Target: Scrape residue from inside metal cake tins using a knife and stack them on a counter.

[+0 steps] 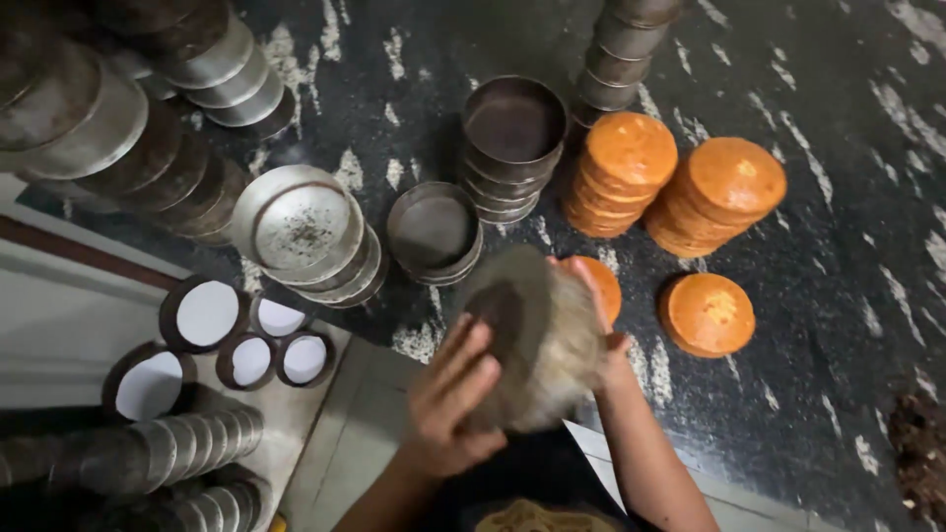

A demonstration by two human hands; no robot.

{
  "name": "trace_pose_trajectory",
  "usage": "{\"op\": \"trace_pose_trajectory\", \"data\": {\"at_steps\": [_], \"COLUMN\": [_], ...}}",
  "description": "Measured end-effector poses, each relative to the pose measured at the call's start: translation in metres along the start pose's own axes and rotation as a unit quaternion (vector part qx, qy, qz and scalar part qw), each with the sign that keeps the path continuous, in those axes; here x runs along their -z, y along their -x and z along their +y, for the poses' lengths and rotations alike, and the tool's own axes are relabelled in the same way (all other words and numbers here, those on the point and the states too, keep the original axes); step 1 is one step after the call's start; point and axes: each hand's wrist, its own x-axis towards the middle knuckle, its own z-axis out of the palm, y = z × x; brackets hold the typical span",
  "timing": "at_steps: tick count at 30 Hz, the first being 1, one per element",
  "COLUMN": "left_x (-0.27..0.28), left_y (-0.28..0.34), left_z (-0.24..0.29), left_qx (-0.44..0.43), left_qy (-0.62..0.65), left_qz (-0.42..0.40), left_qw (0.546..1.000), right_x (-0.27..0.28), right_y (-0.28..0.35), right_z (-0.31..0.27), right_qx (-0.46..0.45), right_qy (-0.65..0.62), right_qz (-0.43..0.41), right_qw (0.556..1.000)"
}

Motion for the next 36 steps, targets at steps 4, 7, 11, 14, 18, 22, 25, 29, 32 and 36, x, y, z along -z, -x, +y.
{"op": "trace_pose_trajectory", "data": {"at_steps": [4, 7, 11, 14, 18, 22, 25, 29, 32, 36], "left_x": [-0.007, -0.017, -0.021, -0.024, -0.025, -0.053, -0.083, -0.009, -0.001, 0.005], "left_y": [-0.012, -0.01, -0.028, -0.028, -0.028, -0.003, 0.053, -0.055, -0.059, -0.044], "left_z": [0.017, 0.021, 0.03, 0.031, 0.014, -0.112, -0.23, -0.184, -0.228, -0.287], "left_qx": [-0.183, -0.195, -0.209, -0.21, -0.191, -0.089, 0.445, 0.443, 0.445, 0.446], "left_qy": [-0.067, -0.167, -0.164, -0.135, -0.153, -0.044, 0.156, 0.529, 0.58, 0.596], "left_qz": [-0.007, -0.091, -0.115, -0.102, -0.107, -0.029, 0.204, 0.247, 0.208, 0.171], "left_qw": [0.981, 0.962, 0.957, 0.963, 0.964, 0.995, 0.858, 0.681, 0.65, 0.645], "right_x": [0.009, 0.021, 0.04, 0.046, 0.036, -0.011, -0.003, 0.01, 0.018, 0.041], "right_y": [0.014, 0.047, 0.082, 0.097, 0.087, 0.067, 0.071, 0.093, 0.107, 0.135], "right_z": [0.002, 0.018, 0.047, 0.055, 0.047, 0.008, -0.001, -0.01, -0.011, 0.001], "right_qx": [-0.019, -0.035, -0.064, -0.12, -0.169, -0.122, -0.047, -0.127, -0.099, -0.085], "right_qy": [-0.183, -0.363, -0.399, -0.235, -0.031, -0.268, -0.469, -0.328, -0.276, -0.263], "right_qz": [-0.055, -0.093, -0.045, 0.098, 0.251, 0.313, 0.079, 0.41, 0.449, 0.511], "right_qw": [0.981, 0.926, 0.914, 0.959, 0.953, 0.903, 0.879, 0.842, 0.844, 0.814]}}
